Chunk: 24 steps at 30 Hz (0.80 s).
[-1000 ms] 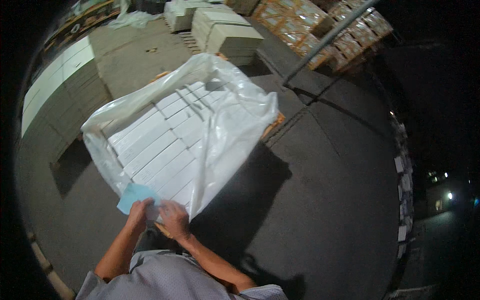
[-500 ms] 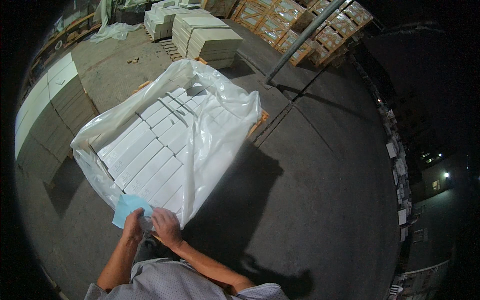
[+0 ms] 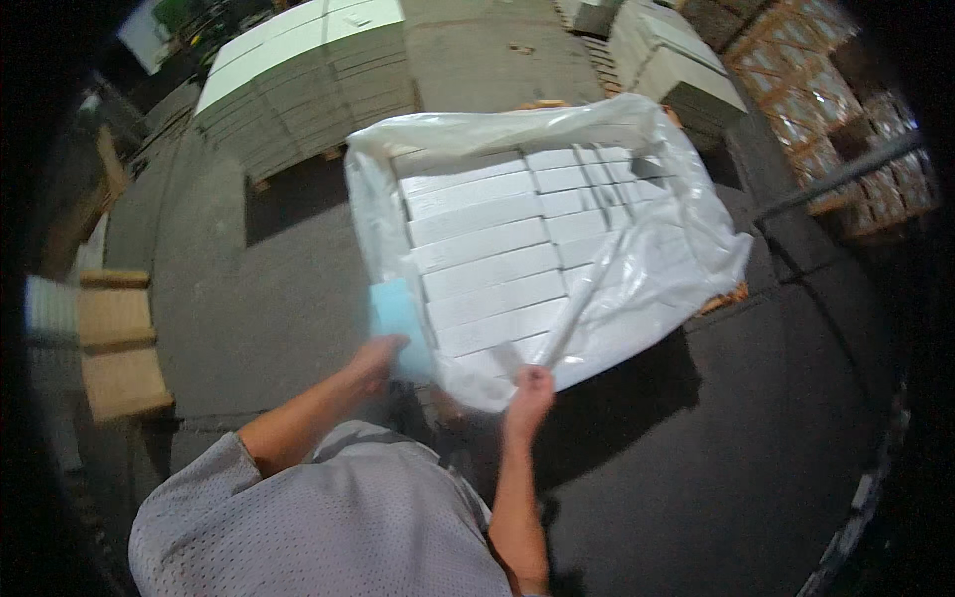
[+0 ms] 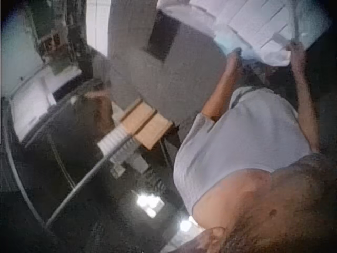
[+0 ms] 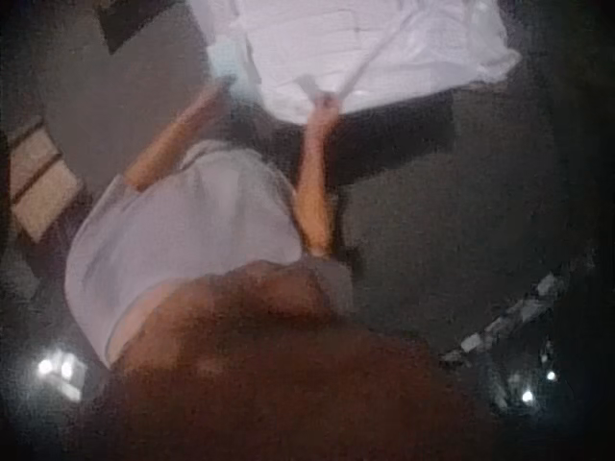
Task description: The person applies blue tape to a pallet of white rectangular items wrapped in plastic. They repeatedly pull tape from a roll and press it onto the plastic covering, working across the top surface of the pallet.
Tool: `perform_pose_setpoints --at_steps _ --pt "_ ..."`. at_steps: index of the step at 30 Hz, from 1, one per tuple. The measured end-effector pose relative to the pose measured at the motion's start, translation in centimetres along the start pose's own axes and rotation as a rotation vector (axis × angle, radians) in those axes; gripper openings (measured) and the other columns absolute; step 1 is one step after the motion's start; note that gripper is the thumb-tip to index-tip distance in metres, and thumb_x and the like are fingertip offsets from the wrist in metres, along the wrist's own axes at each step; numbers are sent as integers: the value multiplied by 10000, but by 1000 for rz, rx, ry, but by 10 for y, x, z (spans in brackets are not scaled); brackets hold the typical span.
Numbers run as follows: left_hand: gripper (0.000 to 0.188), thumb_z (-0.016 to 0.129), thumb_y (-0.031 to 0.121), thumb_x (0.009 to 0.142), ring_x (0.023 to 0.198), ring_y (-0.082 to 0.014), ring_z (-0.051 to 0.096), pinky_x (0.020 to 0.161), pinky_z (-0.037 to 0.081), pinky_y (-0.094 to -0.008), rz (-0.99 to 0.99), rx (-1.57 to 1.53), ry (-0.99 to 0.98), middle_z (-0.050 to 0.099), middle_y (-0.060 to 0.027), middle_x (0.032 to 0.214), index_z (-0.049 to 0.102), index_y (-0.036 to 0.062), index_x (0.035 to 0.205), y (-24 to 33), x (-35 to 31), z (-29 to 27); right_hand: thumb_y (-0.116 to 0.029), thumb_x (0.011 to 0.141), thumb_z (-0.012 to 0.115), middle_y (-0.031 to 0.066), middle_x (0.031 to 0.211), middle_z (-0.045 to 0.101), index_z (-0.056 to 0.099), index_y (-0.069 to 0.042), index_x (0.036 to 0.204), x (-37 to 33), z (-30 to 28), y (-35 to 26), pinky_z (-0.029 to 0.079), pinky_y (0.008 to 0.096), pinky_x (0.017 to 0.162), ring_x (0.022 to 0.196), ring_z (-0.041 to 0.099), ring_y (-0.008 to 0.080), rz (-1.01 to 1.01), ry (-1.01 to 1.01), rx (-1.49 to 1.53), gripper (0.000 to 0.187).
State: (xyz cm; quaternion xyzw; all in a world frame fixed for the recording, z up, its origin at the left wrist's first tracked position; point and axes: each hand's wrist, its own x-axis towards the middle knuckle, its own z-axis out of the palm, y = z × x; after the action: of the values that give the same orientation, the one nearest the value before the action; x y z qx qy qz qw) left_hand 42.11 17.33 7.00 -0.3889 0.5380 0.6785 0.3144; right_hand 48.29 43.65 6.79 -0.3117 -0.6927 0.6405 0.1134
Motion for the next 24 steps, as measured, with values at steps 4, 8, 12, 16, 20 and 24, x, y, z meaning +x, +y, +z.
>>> perform_pose_setpoints --at_steps 4,8,12,16,20,24 --pt "342 578 249 939 1051 -287 564 901 445 -449 -41 26 -2 606 -175 1125 600 -34 1131 -13 1 -25 -72 891 628 59 896 619 587 25 992 52 -8 41 482 286 751 803 579 145 52 -126 -147 146" --pt "376 570 287 939 1060 -289 560 908 439 -461 -46 112 60 613 -171 1131 603 -23 1149 -35 7 -47 -135 839 670 98 877 657 610 12 1009 76 6 64 505 321 754 790 622 195 -1 -321 -399 233" --pt "363 586 236 947 1003 -240 615 940 448 -419 -59 116 38 657 -135 1094 602 -63 1152 -49 18 -61 -158 815 674 144 880 672 610 7 1034 85 21 69 517 344 766 814 657 257 -90 -490 -642 282" --pt "355 584 252 953 1031 -217 593 937 445 -405 -92 129 42 650 -117 1116 619 -47 1141 -49 13 -60 -134 828 650 164 904 669 577 14 1089 86 31 83 516 356 782 813 658 266 -116 -491 -614 309" --pt "376 578 269 962 1040 -218 587 920 460 -386 -81 118 -8 638 -113 1147 609 -42 1171 -36 4 -51 -107 862 625 146 877 646 524 4 1136 82 25 105 531 339 677 782 661 239 -155 -486 -600 312" --pt "427 568 296 972 1053 -228 586 938 457 -373 145 515 -238 606 -137 1211 579 -57 1211 -27 5 -36 -89 913 581 121 965 575 451 -8 1196 68 6 112 550 306 578 780 672 218 246 -411 -319 322"
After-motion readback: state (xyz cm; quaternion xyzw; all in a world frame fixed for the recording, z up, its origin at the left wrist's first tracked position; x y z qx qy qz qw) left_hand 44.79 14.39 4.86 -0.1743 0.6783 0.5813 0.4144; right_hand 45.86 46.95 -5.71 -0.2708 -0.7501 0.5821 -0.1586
